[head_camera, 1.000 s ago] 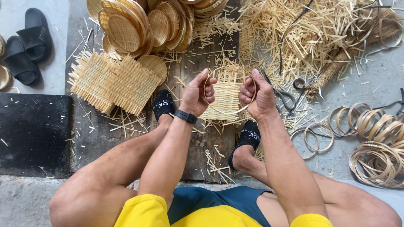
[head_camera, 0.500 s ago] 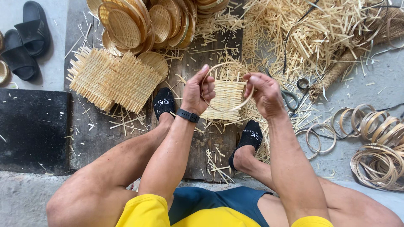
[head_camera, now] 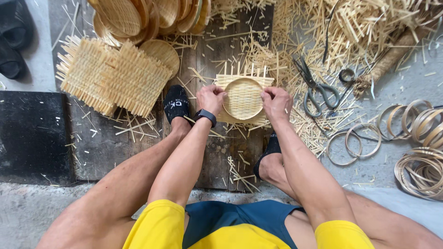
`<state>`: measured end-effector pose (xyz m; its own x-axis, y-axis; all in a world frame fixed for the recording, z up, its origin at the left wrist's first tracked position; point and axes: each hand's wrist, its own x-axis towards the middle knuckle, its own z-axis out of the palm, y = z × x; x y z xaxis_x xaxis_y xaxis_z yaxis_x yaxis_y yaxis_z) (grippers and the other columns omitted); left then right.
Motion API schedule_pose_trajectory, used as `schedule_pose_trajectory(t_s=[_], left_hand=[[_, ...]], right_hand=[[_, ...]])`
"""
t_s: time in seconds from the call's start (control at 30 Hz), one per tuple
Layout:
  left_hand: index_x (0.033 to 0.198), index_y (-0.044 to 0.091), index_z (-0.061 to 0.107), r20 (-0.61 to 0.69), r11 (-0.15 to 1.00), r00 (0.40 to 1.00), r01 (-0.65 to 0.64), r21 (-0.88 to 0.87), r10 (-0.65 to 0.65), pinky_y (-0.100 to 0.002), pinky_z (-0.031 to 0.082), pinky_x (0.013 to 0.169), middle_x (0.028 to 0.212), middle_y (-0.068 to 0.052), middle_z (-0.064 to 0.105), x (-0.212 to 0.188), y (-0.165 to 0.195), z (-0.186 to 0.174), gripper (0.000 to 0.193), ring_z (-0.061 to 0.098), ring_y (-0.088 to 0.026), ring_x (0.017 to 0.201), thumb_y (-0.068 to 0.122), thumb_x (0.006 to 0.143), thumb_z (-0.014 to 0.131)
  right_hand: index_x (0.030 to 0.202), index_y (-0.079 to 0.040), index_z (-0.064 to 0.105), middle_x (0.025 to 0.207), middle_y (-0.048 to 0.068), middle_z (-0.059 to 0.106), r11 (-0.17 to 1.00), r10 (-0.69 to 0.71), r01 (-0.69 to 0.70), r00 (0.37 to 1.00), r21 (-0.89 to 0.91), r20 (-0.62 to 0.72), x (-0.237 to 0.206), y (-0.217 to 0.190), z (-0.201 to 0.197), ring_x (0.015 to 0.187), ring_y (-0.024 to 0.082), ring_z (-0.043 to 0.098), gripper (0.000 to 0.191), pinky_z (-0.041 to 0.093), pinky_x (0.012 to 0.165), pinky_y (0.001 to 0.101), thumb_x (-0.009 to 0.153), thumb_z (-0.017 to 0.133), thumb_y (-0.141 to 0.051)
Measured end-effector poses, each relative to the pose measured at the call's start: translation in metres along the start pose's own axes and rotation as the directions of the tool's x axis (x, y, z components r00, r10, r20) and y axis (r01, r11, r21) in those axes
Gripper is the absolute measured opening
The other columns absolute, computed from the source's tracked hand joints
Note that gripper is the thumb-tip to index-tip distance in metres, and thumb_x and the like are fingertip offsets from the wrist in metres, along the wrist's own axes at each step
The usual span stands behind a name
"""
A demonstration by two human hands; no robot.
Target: The person sits on the floor of a bamboo craft workshop and makes woven bamboo sieves. They trim bamboo strips with scissors, fit a woven bamboo disc into a round wooden rim, tuck and press the strip edges to secure the disc, and place finished sieves onto a growing stack.
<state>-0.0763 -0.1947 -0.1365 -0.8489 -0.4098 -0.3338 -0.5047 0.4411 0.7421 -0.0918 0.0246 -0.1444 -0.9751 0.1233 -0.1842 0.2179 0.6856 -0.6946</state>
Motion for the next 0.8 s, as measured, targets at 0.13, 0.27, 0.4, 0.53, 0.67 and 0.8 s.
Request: schedule_pose_trajectory(t_s=[0.13,0.27,0.4,0.53,0.67,0.8], left_hand=[[0.089,0.007,0.079,-0.010,0.998,0.999,0.045,-0.043,-0.045,-0.028,0.059,0.068,0.078,-0.007,0.078,0.002,-0.002,0.000,0.022,0.074,-0.014,0.069,0.008,0.068,0.088],[0.092,0.009,0.080,0.029,0.995,0.998,0.054,-0.085,-0.051,-0.027,0.061,0.070,0.078,-0.005,0.079,0.002,-0.005,-0.001,0.023,0.076,-0.013,0.071,0.005,0.069,0.083],[0.087,0.011,0.082,0.000,0.996,0.996,0.087,-0.021,-0.087,-0.028,0.060,0.071,0.077,-0.005,0.079,-0.001,-0.013,0.002,0.021,0.076,-0.014,0.070,0.009,0.067,0.083],[0.086,0.012,0.083,-0.029,0.992,0.999,-0.030,0.124,0.034,-0.031,0.059,0.073,0.082,-0.008,0.078,-0.003,-0.013,0.002,0.015,0.075,-0.017,0.072,0.013,0.070,0.085],[0.088,0.013,0.084,0.000,0.990,0.993,0.121,0.076,-0.122,-0.030,0.060,0.076,0.085,-0.006,0.079,-0.006,0.001,-0.005,0.022,0.076,-0.016,0.074,0.012,0.066,0.087],[0.094,0.009,0.082,0.015,0.995,0.997,0.080,-0.063,-0.080,-0.028,0.061,0.075,0.085,-0.006,0.080,-0.012,0.013,-0.009,0.026,0.076,-0.013,0.075,0.004,0.069,0.084]], right_hand=[[0.102,-0.015,0.080,0.087,0.004,0.078,0.998,0.060,-0.062,0.995,0.029,0.078,-0.001,0.006,0.001,0.075,0.015,0.072,0.013,0.058,0.071,0.0326,0.090,0.076,-0.017],[0.099,-0.009,0.082,0.084,0.009,0.073,0.982,-0.188,0.188,0.982,-0.014,-0.008,-0.002,0.006,-0.002,0.076,0.020,0.068,0.012,0.054,0.073,0.0366,0.089,0.080,-0.014],[0.099,-0.008,0.081,0.083,0.012,0.070,0.979,-0.197,0.199,0.980,-0.054,0.026,-0.005,0.014,0.003,0.078,0.026,0.066,0.014,0.052,0.074,0.0400,0.089,0.081,-0.018],[0.100,-0.011,0.081,0.084,0.012,0.070,0.974,-0.194,0.198,0.980,-0.108,0.043,-0.007,0.017,0.009,0.081,0.028,0.066,0.018,0.052,0.075,0.0417,0.085,0.082,-0.021],[0.099,-0.016,0.083,0.085,0.008,0.072,0.998,-0.058,0.058,0.998,-0.011,-0.002,-0.005,0.007,0.005,0.082,0.022,0.069,0.023,0.055,0.075,0.0369,0.079,0.085,-0.027],[0.096,-0.015,0.082,0.090,0.004,0.077,0.988,0.077,-0.079,0.997,0.133,0.020,-0.003,-0.004,-0.003,0.081,0.016,0.073,0.022,0.058,0.077,0.0321,0.079,0.087,-0.027]])
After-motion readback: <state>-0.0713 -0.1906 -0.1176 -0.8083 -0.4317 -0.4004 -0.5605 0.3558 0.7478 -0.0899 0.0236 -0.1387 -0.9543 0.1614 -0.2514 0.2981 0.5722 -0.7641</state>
